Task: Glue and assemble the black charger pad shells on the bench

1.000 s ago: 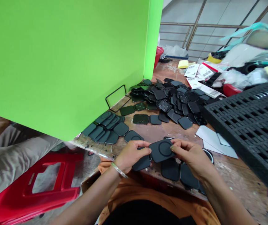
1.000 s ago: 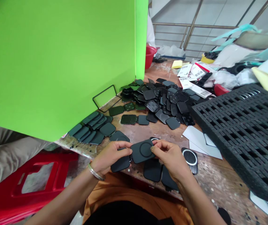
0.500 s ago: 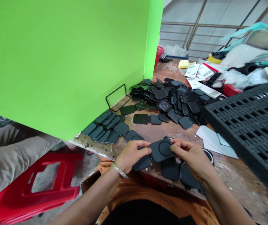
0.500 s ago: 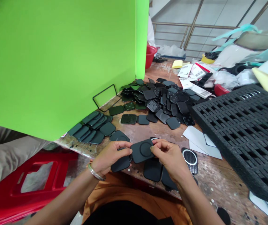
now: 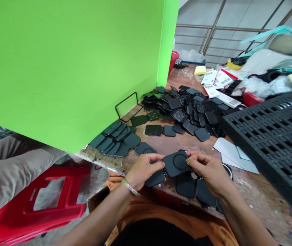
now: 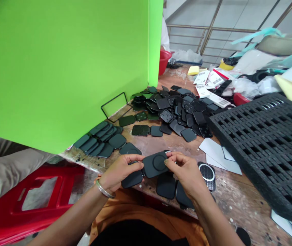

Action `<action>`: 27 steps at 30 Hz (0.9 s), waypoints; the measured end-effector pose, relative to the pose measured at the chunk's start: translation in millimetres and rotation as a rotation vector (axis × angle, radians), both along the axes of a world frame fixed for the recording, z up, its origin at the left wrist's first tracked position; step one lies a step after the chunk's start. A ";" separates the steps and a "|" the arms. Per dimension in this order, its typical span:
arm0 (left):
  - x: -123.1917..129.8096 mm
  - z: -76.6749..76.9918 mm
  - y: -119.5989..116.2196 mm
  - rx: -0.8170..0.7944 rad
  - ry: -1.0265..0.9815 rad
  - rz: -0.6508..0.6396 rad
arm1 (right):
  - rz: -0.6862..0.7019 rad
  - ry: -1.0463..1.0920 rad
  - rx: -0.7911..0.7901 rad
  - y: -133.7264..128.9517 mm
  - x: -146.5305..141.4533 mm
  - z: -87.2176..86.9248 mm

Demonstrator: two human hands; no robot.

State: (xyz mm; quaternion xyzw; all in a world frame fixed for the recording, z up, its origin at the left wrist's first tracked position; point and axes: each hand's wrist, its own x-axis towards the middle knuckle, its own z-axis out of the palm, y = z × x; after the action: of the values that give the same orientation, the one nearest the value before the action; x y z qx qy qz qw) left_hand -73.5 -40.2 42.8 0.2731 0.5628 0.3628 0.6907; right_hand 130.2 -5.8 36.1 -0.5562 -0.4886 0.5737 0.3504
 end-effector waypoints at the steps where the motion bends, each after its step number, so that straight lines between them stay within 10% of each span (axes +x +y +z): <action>1: 0.0 -0.2 0.0 -0.001 -0.003 0.002 | -0.005 0.001 0.000 -0.4 -0.1 -0.4; 27: 10.0 10.9 -6.3 0.145 0.181 0.024 | -0.072 -0.246 0.309 -11.2 -8.3 9.6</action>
State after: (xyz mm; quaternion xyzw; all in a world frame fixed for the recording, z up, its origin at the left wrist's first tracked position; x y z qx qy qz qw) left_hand -63.6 -46.5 53.7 0.3474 0.5983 0.3845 0.6112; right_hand 121.9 -17.0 45.7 -0.5789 -0.5898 0.4068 0.3892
